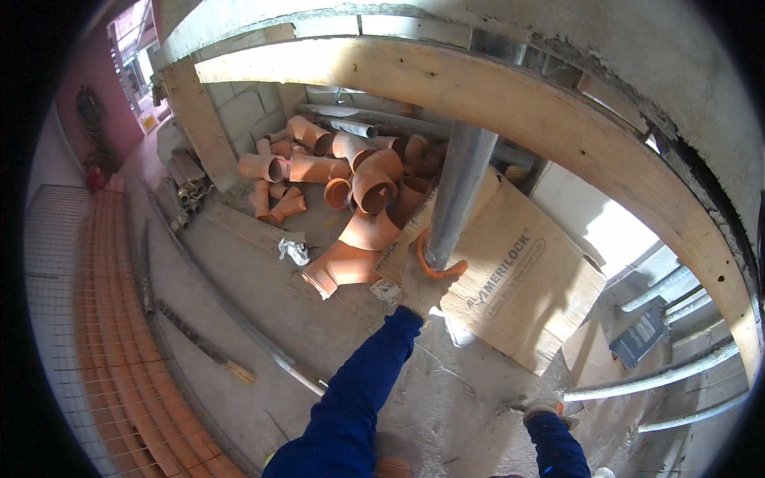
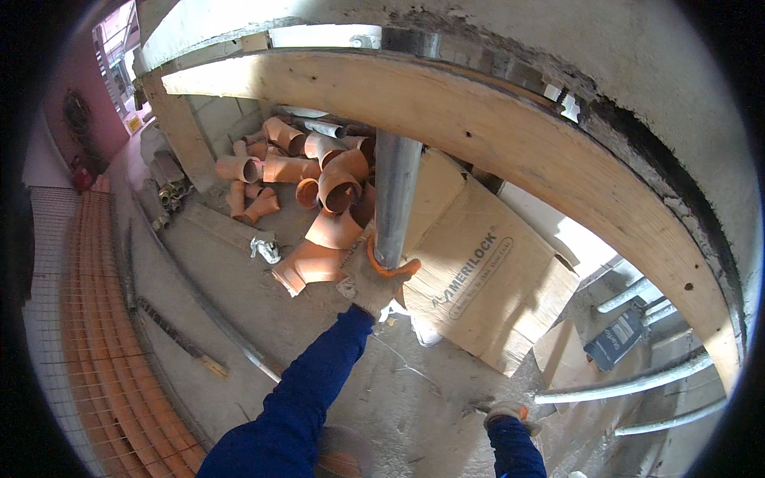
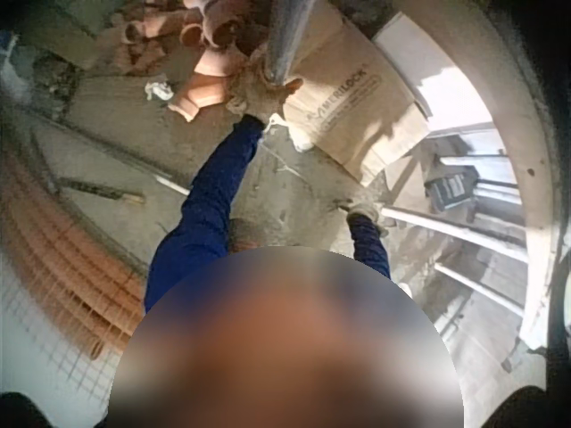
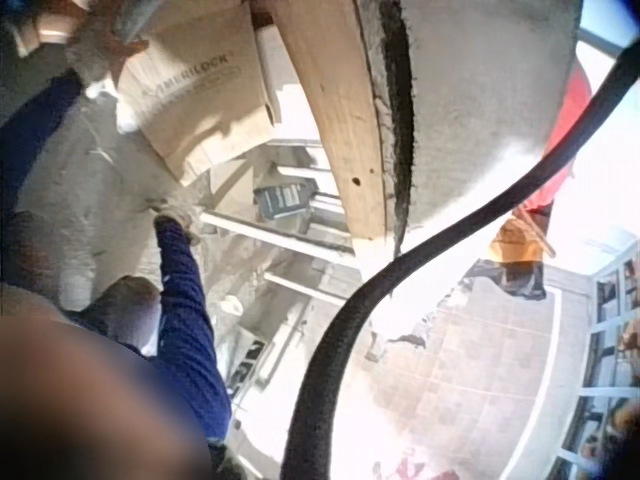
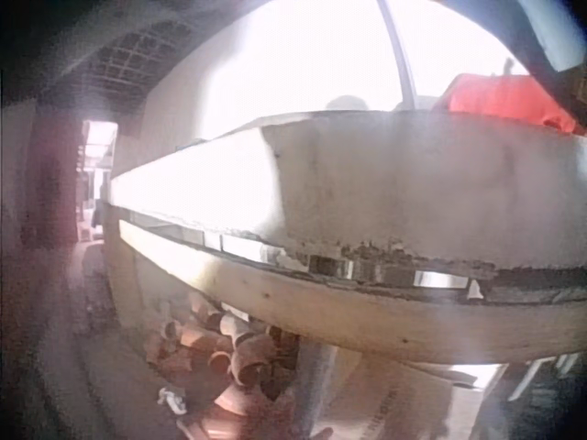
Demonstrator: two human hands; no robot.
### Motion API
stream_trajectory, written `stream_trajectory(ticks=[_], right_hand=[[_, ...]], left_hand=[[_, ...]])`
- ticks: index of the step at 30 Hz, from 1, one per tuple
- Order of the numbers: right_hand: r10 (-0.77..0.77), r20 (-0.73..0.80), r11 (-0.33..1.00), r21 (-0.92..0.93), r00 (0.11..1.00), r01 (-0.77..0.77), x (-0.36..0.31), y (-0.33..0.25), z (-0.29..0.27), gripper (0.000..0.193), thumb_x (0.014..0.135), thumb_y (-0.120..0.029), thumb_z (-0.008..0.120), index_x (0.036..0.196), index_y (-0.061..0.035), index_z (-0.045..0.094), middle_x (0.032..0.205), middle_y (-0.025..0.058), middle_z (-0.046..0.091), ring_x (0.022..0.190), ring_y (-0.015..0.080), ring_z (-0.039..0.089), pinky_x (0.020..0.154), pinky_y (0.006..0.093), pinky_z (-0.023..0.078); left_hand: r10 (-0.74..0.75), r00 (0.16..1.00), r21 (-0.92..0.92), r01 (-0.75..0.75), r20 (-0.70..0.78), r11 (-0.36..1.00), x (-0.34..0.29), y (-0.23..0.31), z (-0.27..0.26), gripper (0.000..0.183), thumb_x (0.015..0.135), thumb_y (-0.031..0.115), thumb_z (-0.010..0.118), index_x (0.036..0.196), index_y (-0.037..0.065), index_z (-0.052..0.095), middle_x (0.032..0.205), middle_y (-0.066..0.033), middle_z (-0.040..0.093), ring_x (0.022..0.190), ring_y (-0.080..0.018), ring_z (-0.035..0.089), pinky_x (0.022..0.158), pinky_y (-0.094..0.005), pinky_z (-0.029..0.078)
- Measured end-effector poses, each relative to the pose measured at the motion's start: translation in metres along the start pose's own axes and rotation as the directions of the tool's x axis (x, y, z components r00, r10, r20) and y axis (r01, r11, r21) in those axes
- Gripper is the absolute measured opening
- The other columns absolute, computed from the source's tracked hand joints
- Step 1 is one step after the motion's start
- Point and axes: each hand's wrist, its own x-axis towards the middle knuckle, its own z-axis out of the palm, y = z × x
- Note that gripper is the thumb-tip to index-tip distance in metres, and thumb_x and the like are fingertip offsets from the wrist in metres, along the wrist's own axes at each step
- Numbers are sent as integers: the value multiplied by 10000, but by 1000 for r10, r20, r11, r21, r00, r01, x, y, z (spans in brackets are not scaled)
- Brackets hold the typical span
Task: The person uses a cordless drill to fasten a wooden plank to a metal scaffold pole, then uses a hammer to tap and adjust the pole's position. The person handles the plank and pole with both hands to align and secure the components.
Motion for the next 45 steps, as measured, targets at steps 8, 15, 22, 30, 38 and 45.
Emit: stream_trajectory(ticks=[8, 15, 22, 30, 38, 45], right_hand=[[-3, -23, 1000, 14, 1000, 3, -18, -1, -13, 440, 883, -493, 637, 1239, -242, 698, 1296, -14, 666, 1163, 234, 637, 855, 548, 481], [32, -9, 999, 7, 999, -32, -5, -3, -2, 433, 879, -501, 630, 1215, -240, 714, 1270, -8, 681, 1155, 228, 643, 851, 541, 486], [12, -2, 1000, -10, 1000, -12, -35, -3, -22, 368, 899, -410, 624, 1222, -257, 711, 1282, -9, 676, 1186, 233, 632, 849, 520, 495], [63, -47, 997, 50, 997, -61, -19, -8, -12, 326, 915, -335, 620, 1221, -269, 712, 1282, -12, 677, 1196, 236, 632, 843, 499, 504], [89, -76, 994, -64, 993, -94, -3, -16, -2, 321, 912, -328, 636, 1218, -264, 712, 1271, -12, 683, 1164, 229, 650, 833, 506, 508], [22, -114, 995, 104, 993, -10, -23, -6, -14, 340, 915, -356, 628, 1233, -263, 704, 1276, -3, 680, 1179, 229, 640, 825, 517, 515]], left_hand=[[-287, 908, -252, 368, 306, 895, 13, 5, -11, 571, 749, 268, 828, 1160, 43, 503, 709, -35, 607, 526, -122, 581, 467, -286, 503], [-284, 922, -336, 363, 263, 869, 9, -7, 0, 481, 754, 189, 805, 1108, 50, 510, 704, -35, 580, 541, -116, 563, 471, -286, 483], [-308, 856, -359, 465, 415, 809, 20, -40, 2, 475, 755, 150, 810, 1116, 43, 520, 762, -43, 608, 601, -113, 595, 510, -282, 500], [-257, 925, -214, 321, 281, 923, 13, -12, -4, 498, 746, 189, 823, 1097, 20, 512, 700, -48, 619, 553, -125, 608, 489, -300, 521], [-263, 904, -211, 345, 338, 915, 14, 9, -18, 570, 737, 301, 807, 1115, 30, 478, 674, -84, 624, 531, -148, 618, 486, -320, 531], [-269, 912, -167, 330, 309, 929, 15, -1, -12, 584, 723, 367, 848, 1113, 71, 529, 794, -35, 624, 608, -114, 579, 539, -311, 495]])
